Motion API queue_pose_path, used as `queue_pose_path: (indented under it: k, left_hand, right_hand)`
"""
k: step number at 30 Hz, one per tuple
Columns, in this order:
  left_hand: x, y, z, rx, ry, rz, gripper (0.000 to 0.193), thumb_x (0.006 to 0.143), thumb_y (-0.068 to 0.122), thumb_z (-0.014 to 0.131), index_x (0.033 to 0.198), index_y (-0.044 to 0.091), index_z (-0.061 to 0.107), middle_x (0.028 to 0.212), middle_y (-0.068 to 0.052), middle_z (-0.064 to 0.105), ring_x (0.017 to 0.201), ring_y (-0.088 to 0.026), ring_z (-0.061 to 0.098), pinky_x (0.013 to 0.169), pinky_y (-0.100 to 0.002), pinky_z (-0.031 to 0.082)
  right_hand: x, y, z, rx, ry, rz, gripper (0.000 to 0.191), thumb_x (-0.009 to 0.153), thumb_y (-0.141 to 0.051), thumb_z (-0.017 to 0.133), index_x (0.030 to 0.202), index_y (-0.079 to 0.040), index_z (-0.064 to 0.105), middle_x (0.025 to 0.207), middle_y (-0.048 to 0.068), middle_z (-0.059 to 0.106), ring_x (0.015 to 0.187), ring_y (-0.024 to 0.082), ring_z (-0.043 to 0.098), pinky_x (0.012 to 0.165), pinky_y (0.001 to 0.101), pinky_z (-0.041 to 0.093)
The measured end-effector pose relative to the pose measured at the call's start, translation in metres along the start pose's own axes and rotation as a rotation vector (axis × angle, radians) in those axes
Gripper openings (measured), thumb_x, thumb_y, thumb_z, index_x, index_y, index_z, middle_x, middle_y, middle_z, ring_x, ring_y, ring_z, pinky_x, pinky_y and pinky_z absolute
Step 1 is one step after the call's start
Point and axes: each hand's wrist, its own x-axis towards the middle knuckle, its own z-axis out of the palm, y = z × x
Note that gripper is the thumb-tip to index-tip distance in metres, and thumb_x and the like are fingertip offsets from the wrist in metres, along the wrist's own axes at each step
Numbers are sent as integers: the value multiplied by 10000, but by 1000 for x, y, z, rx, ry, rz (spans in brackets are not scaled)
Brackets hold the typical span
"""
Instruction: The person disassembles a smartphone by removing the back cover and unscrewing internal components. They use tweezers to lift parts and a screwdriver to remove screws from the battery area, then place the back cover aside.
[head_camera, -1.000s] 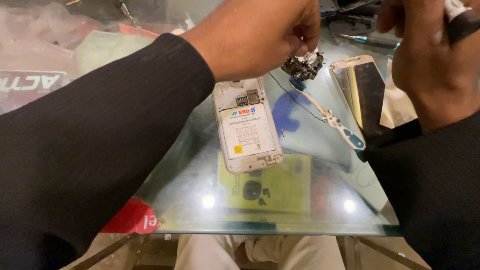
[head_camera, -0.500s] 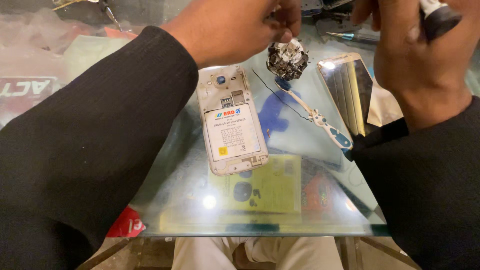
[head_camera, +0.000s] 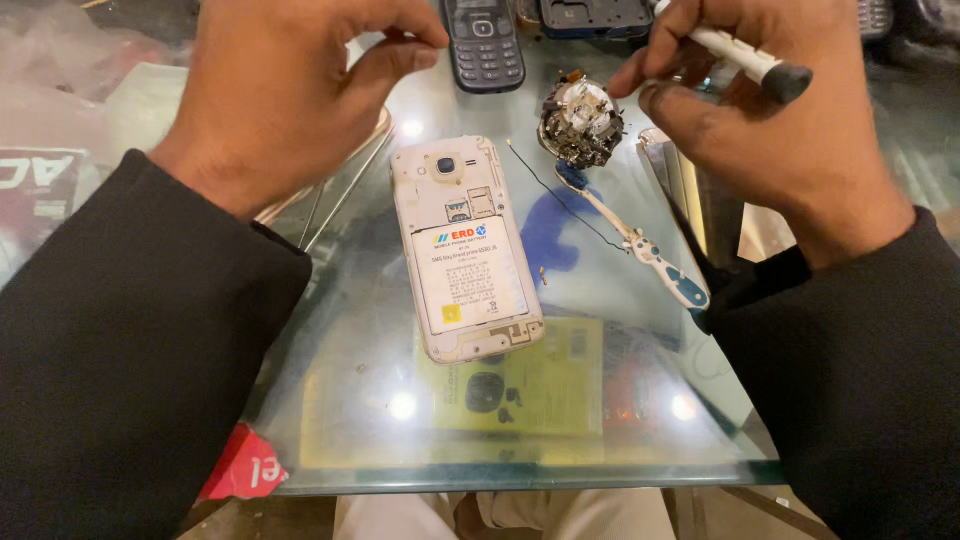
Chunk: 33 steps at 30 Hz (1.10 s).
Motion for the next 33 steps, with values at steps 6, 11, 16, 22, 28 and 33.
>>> queue_pose_path:
  k: [6, 11, 16, 22, 28, 33]
  left_hand:
    - [-13, -17, 5, 115, 44, 62, 48, 1038, 44, 744, 1085, 52, 739, 966, -67, 713, 868, -252, 680, 778, -372, 501]
    - [-12, -16, 3, 116, 34, 57, 66, 1028, 63, 729, 1091, 58, 747, 961, -61, 712, 842, -248, 676, 768, -369, 496]
    - [-12, -16, 4, 167, 39, 53, 71, 1033, 94, 726, 1094, 80, 758, 965, -51, 724, 871, -252, 686, 760, -365, 507]
    - [-14, -18, 4, 152, 30, 50, 80, 1046, 87, 710, 1110, 71, 756, 985, -56, 729, 878, -254, 688, 756, -363, 511]
    - [-14, -19, 4, 167, 30, 58, 81, 1044, 93, 714, 1107, 78, 762, 975, -53, 730, 858, -255, 685, 751, -367, 511]
    - [-15, -18, 4, 155, 33, 69, 85, 1037, 79, 719, 1113, 76, 755, 984, -47, 728, 838, -235, 685, 775, -359, 508]
  right_hand:
    - [1, 0, 3, -183, -82, -295, 110, 974, 114, 650, 917, 28, 610, 937, 107, 706, 1064, 200, 781, 893, 274, 633]
    - [2, -2, 5, -294, -97, -360, 86, 938, 98, 652, 902, 22, 635, 943, 108, 716, 1008, 210, 778, 856, 284, 614]
    - [4, 2, 6, -511, -76, -306, 93, 811, 97, 691, 885, 42, 679, 852, 170, 681, 816, 273, 735, 727, 358, 585]
    - [5, 1, 6, -344, -67, -339, 117, 990, 102, 590, 925, 7, 610, 950, 89, 711, 1020, 189, 761, 832, 279, 589]
    - [5, -3, 8, -465, -82, -350, 48, 862, 79, 684, 895, 49, 664, 869, 191, 670, 815, 270, 708, 708, 358, 563]
    - [3, 11, 6, -417, -51, -383, 120, 965, 118, 581, 922, 23, 641, 962, 120, 743, 1002, 206, 766, 834, 288, 592]
